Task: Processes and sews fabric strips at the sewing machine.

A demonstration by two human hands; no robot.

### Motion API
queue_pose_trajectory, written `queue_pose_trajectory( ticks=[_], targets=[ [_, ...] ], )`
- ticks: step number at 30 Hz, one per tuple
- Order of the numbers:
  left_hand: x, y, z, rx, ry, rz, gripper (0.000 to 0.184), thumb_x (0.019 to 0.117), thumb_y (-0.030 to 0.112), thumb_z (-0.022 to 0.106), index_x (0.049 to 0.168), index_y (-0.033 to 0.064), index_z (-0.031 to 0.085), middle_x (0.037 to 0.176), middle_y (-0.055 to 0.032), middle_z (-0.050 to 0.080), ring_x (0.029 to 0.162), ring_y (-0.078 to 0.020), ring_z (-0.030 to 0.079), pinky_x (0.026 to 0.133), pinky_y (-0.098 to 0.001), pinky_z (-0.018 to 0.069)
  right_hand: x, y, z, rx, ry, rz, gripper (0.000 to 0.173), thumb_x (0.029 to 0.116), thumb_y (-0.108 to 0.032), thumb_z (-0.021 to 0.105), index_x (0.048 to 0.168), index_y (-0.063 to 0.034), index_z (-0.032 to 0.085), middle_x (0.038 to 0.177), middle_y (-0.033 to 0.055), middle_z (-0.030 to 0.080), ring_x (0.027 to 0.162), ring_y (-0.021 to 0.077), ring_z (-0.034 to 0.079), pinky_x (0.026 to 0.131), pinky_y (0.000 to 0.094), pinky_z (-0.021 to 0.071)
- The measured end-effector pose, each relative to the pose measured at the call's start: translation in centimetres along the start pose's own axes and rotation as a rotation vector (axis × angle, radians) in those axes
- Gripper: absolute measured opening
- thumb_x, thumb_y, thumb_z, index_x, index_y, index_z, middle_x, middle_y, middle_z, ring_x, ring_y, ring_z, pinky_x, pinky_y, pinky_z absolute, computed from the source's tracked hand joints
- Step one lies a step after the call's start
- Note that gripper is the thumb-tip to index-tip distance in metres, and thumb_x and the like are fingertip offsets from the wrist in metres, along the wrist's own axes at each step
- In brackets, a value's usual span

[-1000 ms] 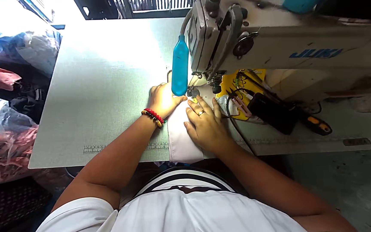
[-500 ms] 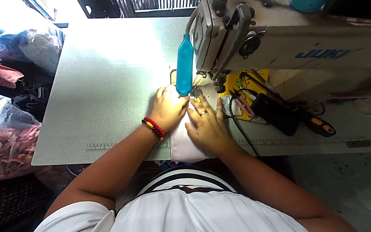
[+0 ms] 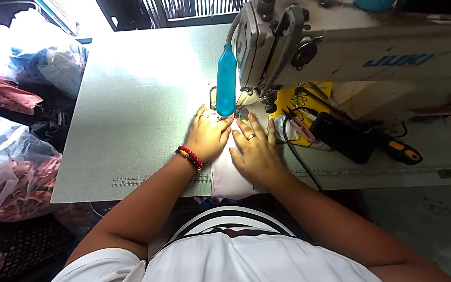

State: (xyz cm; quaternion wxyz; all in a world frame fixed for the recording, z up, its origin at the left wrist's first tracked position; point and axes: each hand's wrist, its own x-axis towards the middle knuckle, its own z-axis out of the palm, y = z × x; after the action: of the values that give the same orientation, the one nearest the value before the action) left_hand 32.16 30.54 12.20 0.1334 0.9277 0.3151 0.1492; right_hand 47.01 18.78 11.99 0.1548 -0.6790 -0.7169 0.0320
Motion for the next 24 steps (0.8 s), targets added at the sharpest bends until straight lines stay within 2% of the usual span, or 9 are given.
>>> queue_pose_trajectory(
  ticks=[4,8,11,13,15,16,19,22,24],
  targets=[
    [0.2,-0.1,0.0,-0.01,0.005,-0.007,0.043,0.1053,0.03,0.041,0.133,0.0177,0.071,0.126,-0.0088,0.071,0.129,-0.0286,0.06,0.122,-0.0622,0.0203,0.0,0.0,0.1,0.004,0.022,-0.007,0.051,0.102,-0.04,0.04,0.134,-0.0113,0.067,0.158,0.0117,0.048,0.155,0.0327,0.027,0.12,0.0734,0.0053],
    [0.0,-0.1,-0.1,-0.016,0.0,0.015,0.043,0.1056,0.03,0.04,0.134,0.0159,0.07,0.129,-0.0088,0.07,0.13,-0.0291,0.06,0.122,-0.0638,0.0189,-0.6,0.1,-0.2,0.065,0.071,-0.05,0.047,0.1032,-0.038,0.044,0.13,-0.0104,0.07,0.156,0.011,0.05,0.154,0.0334,0.029,0.12,0.0734,0.0073],
    [0.0,-0.1,-0.3,0.002,0.0,0.029,0.044,0.1055,0.029,0.04,0.136,0.0161,0.069,0.13,-0.0087,0.069,0.129,-0.0293,0.06,0.121,-0.0657,0.019,-2.0,1.6,-2.4,0.156,0.257,-0.053,0.035,0.1008,-0.033,0.054,0.117,-0.0108,0.075,0.144,0.0117,0.06,0.146,0.0339,0.043,0.12,0.0636,0.0274],
    [0.0,-0.1,-0.2,0.007,0.002,0.022,0.044,0.1057,0.03,0.04,0.136,0.017,0.069,0.131,-0.0075,0.07,0.13,-0.0281,0.06,0.121,-0.0655,0.0185,-3.8,4.2,-5.2,0.121,0.384,0.045,0.032,0.1009,-0.027,0.058,0.12,-0.0067,0.074,0.137,0.0163,0.064,0.136,0.0352,0.053,0.113,0.056,0.0407],
    [0.0,-0.1,-0.2,0.009,-0.003,0.017,0.044,0.106,0.032,0.04,0.137,0.0179,0.068,0.133,-0.0063,0.069,0.132,-0.0274,0.059,0.122,-0.0656,0.0171,-5.7,7.8,-8.3,0.007,0.497,0.213,0.033,0.104,-0.025,0.056,0.122,-0.0019,0.071,0.129,0.0223,0.065,0.126,0.0385,0.059,0.106,0.0545,0.0457],
    [0.0,-0.2,-0.2,0.004,-0.001,0.025,0.044,0.106,0.032,0.041,0.136,0.0176,0.068,0.133,-0.0066,0.069,0.131,-0.028,0.059,0.122,-0.0666,0.0164,-6.5,9.8,-9.7,-0.048,0.533,0.317,0.035,0.1053,-0.026,0.053,0.122,0.0007,0.069,0.128,0.0272,0.063,0.124,0.0426,0.057,0.105,0.0559,0.0454],
    [0.1,-0.5,-0.2,0.003,0.002,0.048,0.044,0.1061,0.032,0.04,0.136,0.0169,0.069,0.131,-0.0075,0.069,0.132,-0.0292,0.059,0.121,-0.0695,0.0129,-8.4,15.9,-11.7,-0.172,0.541,0.58,0.053,0.1063,-0.039,0.048,0.132,0.0067,0.058,0.14,0.0388,0.046,0.135,0.0535,0.043,0.113,0.0608,0.0336],
    [0.1,-0.3,-0.4,0.026,-0.008,0.044,0.044,0.1066,0.033,0.04,0.136,0.0174,0.069,0.131,-0.007,0.07,0.132,-0.0292,0.058,0.121,-0.0701,0.0115,-9.1,19.5,-11.4,-0.246,0.461,0.666,0.067,0.1051,-0.047,0.047,0.148,0.004,0.043,0.15,0.0396,0.038,0.142,0.0569,0.034,0.117,0.0664,0.0249],
    [0.1,-0.3,-0.5,0.027,-0.001,0.051,0.043,0.106,0.031,0.042,0.136,0.0169,0.069,0.129,-0.008,0.07,0.131,-0.0301,0.059,0.12,-0.0705,0.0118,-9.2,19.8,-11.1,-0.26,0.383,0.668,0.064,0.1067,-0.043,0.044,0.149,0.0046,0.042,0.15,0.0384,0.04,0.143,0.0556,0.035,0.117,0.0668,0.0257]
  ],
)
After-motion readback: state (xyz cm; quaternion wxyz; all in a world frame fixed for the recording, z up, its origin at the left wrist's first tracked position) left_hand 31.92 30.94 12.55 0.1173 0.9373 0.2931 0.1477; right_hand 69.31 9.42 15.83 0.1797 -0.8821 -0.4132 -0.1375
